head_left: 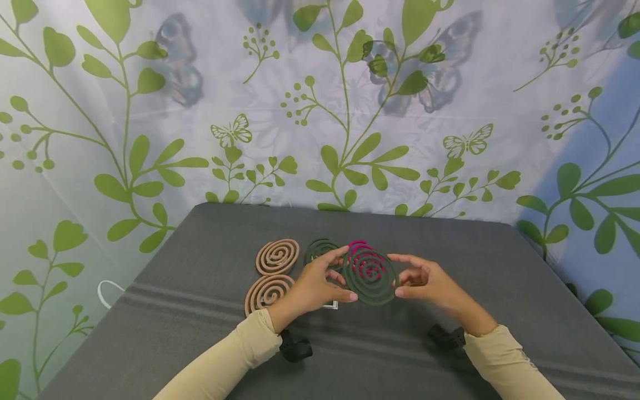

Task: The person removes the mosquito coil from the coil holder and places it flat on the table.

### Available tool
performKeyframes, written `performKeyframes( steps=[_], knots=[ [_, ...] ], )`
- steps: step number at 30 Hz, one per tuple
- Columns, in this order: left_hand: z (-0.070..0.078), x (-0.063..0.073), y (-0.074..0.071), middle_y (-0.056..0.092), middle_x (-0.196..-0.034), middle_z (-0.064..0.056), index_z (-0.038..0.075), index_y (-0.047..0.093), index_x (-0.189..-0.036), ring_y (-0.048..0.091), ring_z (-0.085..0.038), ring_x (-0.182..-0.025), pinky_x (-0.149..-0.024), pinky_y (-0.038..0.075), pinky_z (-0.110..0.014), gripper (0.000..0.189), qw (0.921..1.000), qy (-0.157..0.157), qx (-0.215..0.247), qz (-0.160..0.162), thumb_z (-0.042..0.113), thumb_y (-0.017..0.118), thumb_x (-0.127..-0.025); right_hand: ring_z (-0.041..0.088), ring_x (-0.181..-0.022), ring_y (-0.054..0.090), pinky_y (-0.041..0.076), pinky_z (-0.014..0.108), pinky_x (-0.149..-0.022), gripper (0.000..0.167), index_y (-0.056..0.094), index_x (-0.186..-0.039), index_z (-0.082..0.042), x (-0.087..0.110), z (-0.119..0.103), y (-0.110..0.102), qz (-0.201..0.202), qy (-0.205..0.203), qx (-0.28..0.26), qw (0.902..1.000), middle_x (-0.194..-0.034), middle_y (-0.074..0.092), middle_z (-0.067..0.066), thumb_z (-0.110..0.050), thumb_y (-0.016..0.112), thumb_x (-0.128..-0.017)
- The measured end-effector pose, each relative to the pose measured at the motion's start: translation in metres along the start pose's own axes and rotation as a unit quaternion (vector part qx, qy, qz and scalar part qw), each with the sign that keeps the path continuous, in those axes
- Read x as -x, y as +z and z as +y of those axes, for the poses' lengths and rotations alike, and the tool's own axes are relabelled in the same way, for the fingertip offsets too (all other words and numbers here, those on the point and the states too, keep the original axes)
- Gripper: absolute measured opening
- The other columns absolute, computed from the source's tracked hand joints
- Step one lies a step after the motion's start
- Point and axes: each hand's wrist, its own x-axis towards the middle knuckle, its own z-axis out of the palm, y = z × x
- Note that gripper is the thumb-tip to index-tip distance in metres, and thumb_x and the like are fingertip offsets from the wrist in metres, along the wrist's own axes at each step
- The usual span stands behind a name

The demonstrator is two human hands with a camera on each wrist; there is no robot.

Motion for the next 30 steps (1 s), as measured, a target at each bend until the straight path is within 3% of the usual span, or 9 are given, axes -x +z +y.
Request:
performKeyframes(
  steps=[10, 18, 22, 30],
  knots=[
    [0.001, -0.008, 0.022, 0.055, -0.148, -0.023, 0.002, 0.043, -0.165, 0.069, -0.015, -0.096, -0.078, 0.06, -0.025, 0.092, 0.9985, 0.023, -0.035, 0.034, -0.002, 0.09, -0.087, 0.02, -0.095, 0.076, 0.062, 0.036, -0.085, 0.064, 0.052, -0.159, -0.006, 0.008, -0.003, -0.021, -0.01, -0.005, -0.008, 0.9999, -0.104, 0.079, 0.001, 0.007, 0.072, -0.1],
    [-0.001, -0.015, 0.041, 0.056, -0.149, -0.021, 0.0, 0.045, -0.162, 0.071, -0.021, -0.095, -0.073, 0.06, -0.024, 0.089, 0.9966, 0.02, -0.057, 0.056, 0.002, 0.092, -0.087, 0.017, -0.099, 0.075, 0.062, 0.036, -0.086, 0.066, 0.052, -0.161, -0.015, 0.014, -0.002, -0.036, -0.029, -0.006, 0.003, 0.9996, -0.106, 0.077, 0.0, 0.008, 0.069, -0.101],
    [-0.002, -0.02, 0.048, 0.06, -0.143, -0.016, 0.002, 0.046, -0.162, 0.071, -0.022, -0.097, -0.073, 0.059, -0.026, 0.089, 0.9952, 0.019, -0.072, 0.062, 0.006, 0.093, -0.087, 0.016, -0.101, 0.074, 0.062, 0.035, -0.085, 0.069, 0.052, -0.161, -0.02, 0.017, -0.003, -0.044, -0.03, -0.005, 0.005, 0.9995, -0.107, 0.075, -0.001, 0.009, 0.068, -0.101],
    [0.0, -0.03, 0.061, 0.065, -0.123, -0.007, 0.006, 0.046, -0.163, 0.072, -0.013, -0.093, -0.084, 0.056, -0.028, 0.089, 0.9941, 0.029, -0.08, 0.068, 0.011, 0.093, -0.088, 0.015, -0.095, 0.073, 0.062, 0.035, -0.081, 0.075, 0.052, -0.161, -0.027, 0.023, 0.0, -0.057, -0.028, -0.007, -0.005, 0.9996, -0.107, 0.071, -0.003, 0.012, 0.068, -0.099]
  ],
)
